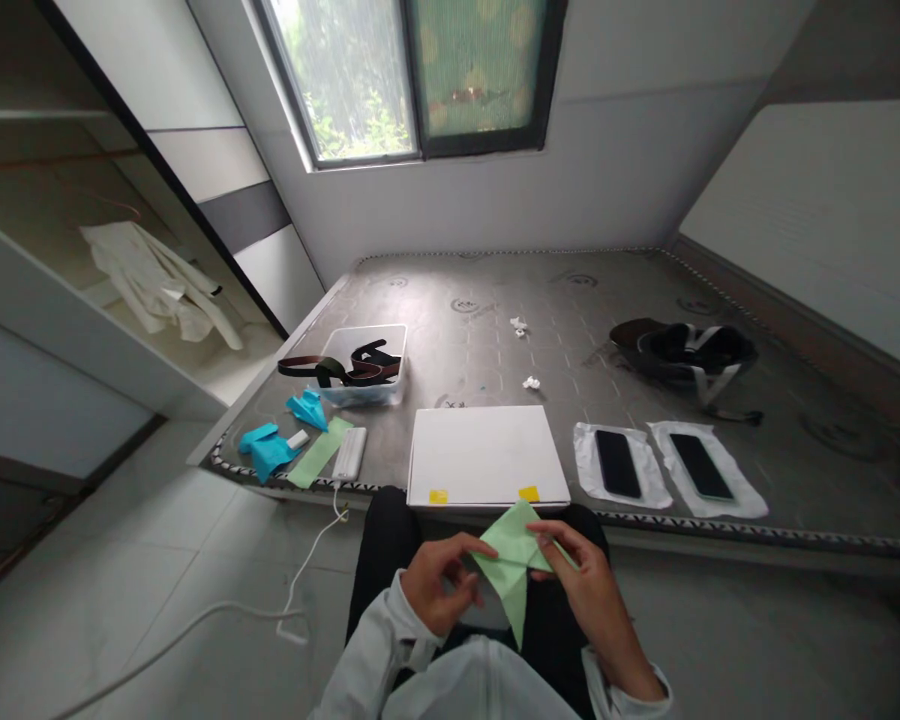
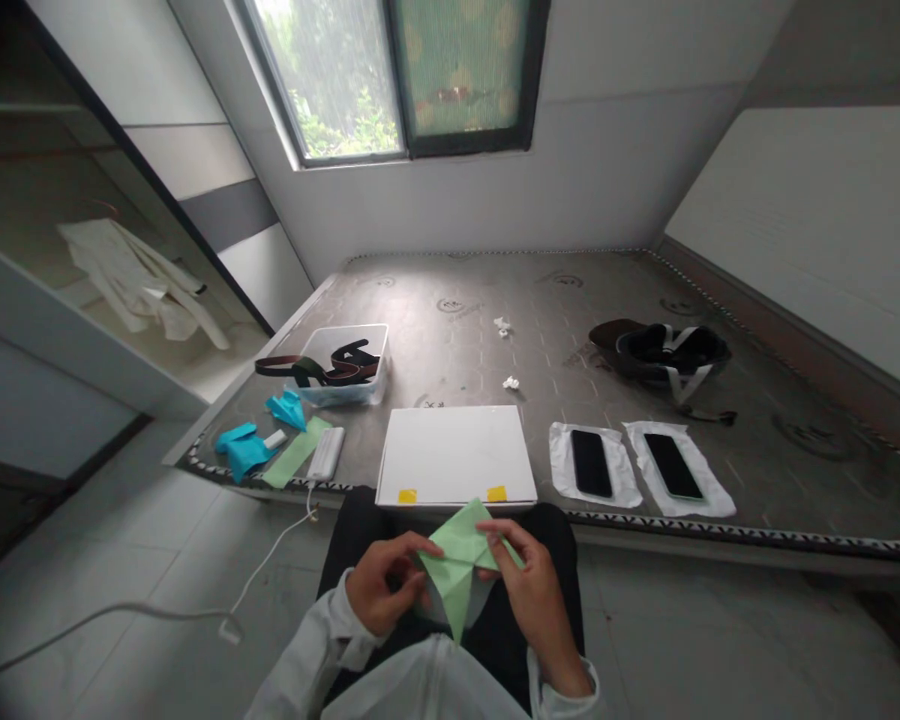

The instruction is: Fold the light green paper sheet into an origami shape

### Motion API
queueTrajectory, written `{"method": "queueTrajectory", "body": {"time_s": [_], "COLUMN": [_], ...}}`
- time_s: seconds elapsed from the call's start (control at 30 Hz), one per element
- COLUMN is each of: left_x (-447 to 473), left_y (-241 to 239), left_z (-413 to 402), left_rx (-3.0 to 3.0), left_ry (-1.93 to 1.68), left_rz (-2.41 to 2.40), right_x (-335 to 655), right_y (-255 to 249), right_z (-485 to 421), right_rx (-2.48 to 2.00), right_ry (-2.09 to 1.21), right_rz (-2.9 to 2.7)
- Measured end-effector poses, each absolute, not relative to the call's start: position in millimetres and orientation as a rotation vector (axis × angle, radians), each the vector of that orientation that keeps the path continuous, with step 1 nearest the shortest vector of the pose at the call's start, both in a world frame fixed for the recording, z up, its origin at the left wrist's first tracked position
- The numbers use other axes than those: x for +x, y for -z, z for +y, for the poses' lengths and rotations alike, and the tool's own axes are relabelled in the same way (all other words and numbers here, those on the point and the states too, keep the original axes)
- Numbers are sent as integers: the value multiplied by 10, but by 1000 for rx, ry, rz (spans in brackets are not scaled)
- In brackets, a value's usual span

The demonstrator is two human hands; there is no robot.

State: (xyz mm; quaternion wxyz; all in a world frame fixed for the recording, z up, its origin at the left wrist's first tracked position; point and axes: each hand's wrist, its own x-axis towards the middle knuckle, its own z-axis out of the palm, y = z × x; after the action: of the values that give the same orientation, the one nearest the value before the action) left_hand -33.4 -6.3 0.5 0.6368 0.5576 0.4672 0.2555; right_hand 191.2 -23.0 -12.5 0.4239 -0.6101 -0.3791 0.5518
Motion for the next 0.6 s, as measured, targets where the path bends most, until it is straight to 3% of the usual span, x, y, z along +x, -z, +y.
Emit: {"method": "queueTrajectory", "body": {"time_s": [0.27, 0.6], "left_x": [-114, -18], "left_y": [64, 22], "left_z": [12, -17], "left_rx": [959, 945], "left_ry": [-705, -746], "left_rz": [1420, 1339], "right_x": [1858, 1680], "right_y": [118, 81], "right_z": [-270, -243], "right_rx": [-1394, -1574], "right_ry": [-1420, -1363], "right_rz": [-1212, -1095]}}
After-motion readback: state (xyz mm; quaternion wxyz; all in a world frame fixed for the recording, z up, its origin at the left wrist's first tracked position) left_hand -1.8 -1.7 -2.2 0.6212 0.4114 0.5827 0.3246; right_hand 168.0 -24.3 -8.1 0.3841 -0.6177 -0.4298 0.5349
